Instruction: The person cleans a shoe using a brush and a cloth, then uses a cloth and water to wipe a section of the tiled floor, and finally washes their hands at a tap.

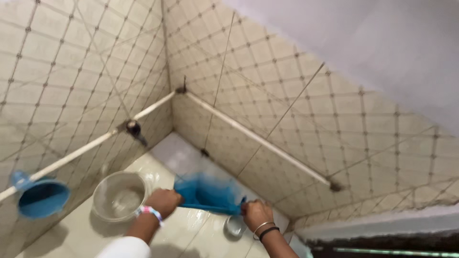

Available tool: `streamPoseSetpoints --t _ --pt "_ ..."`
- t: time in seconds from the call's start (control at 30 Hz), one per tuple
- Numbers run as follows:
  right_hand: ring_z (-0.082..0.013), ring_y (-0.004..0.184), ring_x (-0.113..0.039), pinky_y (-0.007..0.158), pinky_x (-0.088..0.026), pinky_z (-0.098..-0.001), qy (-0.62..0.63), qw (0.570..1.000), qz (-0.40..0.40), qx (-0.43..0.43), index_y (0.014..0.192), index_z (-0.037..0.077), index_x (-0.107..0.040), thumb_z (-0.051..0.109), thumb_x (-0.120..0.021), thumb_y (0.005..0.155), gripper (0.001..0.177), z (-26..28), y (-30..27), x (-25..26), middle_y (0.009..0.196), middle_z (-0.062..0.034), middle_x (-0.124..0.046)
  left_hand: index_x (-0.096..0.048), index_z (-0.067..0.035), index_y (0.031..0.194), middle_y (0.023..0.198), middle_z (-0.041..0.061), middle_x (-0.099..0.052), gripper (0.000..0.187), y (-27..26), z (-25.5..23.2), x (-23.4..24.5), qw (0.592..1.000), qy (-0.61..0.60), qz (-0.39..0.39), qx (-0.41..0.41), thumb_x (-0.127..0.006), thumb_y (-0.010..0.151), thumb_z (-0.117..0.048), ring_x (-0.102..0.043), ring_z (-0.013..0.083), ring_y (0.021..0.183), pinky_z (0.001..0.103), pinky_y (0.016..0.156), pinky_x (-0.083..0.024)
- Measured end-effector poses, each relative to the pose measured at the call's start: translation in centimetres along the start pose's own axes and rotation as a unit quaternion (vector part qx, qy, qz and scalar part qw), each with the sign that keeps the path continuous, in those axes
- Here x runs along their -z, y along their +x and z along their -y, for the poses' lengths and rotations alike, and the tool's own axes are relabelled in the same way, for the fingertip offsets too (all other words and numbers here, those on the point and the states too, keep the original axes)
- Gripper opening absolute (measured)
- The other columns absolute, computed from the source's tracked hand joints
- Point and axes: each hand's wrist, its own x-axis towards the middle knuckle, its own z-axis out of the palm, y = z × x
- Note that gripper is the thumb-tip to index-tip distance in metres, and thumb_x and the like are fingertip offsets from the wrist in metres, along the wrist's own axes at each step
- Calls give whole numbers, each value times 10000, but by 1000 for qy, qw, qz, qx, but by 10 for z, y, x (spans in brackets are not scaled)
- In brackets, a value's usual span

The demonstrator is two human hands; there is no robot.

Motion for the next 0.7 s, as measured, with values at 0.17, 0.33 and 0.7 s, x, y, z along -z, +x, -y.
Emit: streamPoseSetpoints --t 0.17,0.33,0.7 --pt "-310 819 -627 741 -530 -446 256 950 -148 100 742 53 -672 355 -859 726 356 -41 9 -45 834 -130 -678 -800 -228 1041 1007 105 -792 328 32 47 -39 958 -262 -54 105 -565 848 -105 -772 289 939 398 878 -612" --pt "-106 722 -471 641 -394 -295 537 841 -39 -48 856 105 -597 250 -813 857 260 -24 27 26 749 17 -507 -814 -186 1024 996 102 -790 252 17 57 41 952 -267 -121 87 -666 829 -125 -741 278 941 400 885 -569" --pt "-357 985 -721 887 -568 -431 143 983 -107 -49 1070 68 -779 -27 -581 801 347 -39 46 142 1048 -220 -748 -798 -153 1105 1001 109 -787 268 -29 43 192 946 -298 -119 54 -704 935 -338 -729 237 911 388 860 -548"
